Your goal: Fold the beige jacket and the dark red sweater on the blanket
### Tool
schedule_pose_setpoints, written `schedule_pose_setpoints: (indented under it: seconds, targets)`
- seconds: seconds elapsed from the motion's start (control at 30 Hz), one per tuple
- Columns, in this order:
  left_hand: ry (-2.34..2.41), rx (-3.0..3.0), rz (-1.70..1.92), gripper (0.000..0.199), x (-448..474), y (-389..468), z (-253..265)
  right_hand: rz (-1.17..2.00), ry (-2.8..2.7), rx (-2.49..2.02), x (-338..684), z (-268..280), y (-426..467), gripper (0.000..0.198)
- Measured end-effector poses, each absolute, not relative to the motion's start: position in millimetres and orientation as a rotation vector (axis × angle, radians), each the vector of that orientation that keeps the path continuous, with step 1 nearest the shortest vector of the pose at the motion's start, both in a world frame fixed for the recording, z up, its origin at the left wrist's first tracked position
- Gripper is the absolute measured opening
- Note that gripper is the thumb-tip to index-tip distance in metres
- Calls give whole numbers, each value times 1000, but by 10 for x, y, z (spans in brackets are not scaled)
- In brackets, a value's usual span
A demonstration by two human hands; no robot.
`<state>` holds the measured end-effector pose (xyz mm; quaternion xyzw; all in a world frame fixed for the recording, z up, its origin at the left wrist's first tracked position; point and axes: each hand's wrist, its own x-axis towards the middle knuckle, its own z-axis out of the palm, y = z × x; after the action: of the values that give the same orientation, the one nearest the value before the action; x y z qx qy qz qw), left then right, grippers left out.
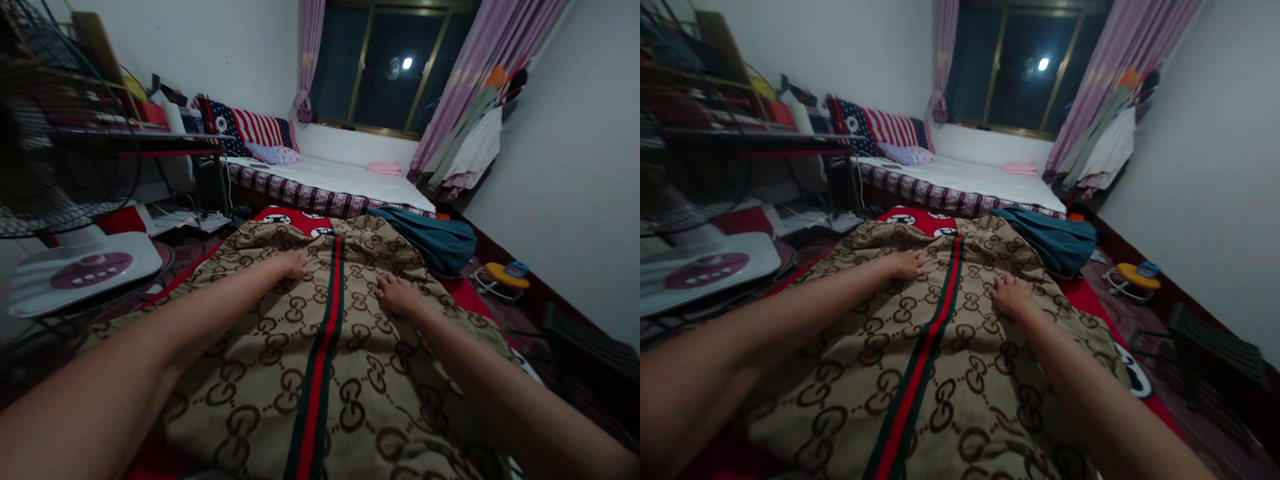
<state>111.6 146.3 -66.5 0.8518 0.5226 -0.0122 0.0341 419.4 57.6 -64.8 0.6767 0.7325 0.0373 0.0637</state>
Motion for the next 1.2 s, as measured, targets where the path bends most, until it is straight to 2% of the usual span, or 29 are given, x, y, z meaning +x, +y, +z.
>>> schedule_pose_setpoints:
  seconds: [0.13, 0.2, 0.3, 0.43, 0.53, 0.6, 0.7, 0.77, 0.87, 0.93, 1.0, 1.03, 1.07, 1.13, 1.2]
  targets:
    - [1622, 2621, -3, 61, 604, 1207, -638, 234, 2476, 1866, 4259, -597, 133, 59]
    - [1761, 2606, 111, 66, 289, 1068, -712, 257, 2581, 1808, 4386, -693, -85, 59]
    - [1934, 2522, 119, 59, -1, 936, -815, 290, 2554, 1851, 4535, -861, -265, 59]
    - [2056, 2488, 118, 54, 116, 861, -705, 288, 2480, 1913, 4521, -890, -298, 59]
    - [2072, 2527, 131, 41, 426, 708, -500, 157, 2499, 1911, 4490, -745, -423, 58]
    - [1955, 2609, 156, 37, 667, 505, -414, -2, 2619, 1894, 4534, -596, -626, 52]
    - [1395, 2743, 258, 50, 1014, 82, -466, -234, 2771, 2069, 4724, -319, -1096, 40]
    - [981, 2794, 257, 57, 1198, -203, -605, -376, 2698, 2281, 4924, -127, -1475, 39]
    - [925, 2881, 241, 61, 1357, -486, -829, -702, 2491, 2302, 5248, 48, -2057, 48]
    - [985, 2903, 271, 61, 1391, -551, -913, -896, 2410, 2162, 5380, 22, -2392, 70]
    - [992, 2906, 292, 61, 1388, -550, -941, -916, 2361, 2075, 5385, -110, -2626, 91]
    - [989, 2903, 305, 61, 1379, -539, -943, -842, 2354, 2078, 5344, -193, -2695, 90]
    - [986, 2896, 319, 61, 1368, -528, -943, -738, 2356, 2092, 5287, -269, -2734, 78]
    - [988, 2856, 373, 62, 1340, -515, -944, -545, 2391, 2094, 5178, -355, -2738, 42]
    - [984, 2770, 487, 61, 1313, -517, -947, -432, 2438, 2075, 5160, -301, -2680, 28]
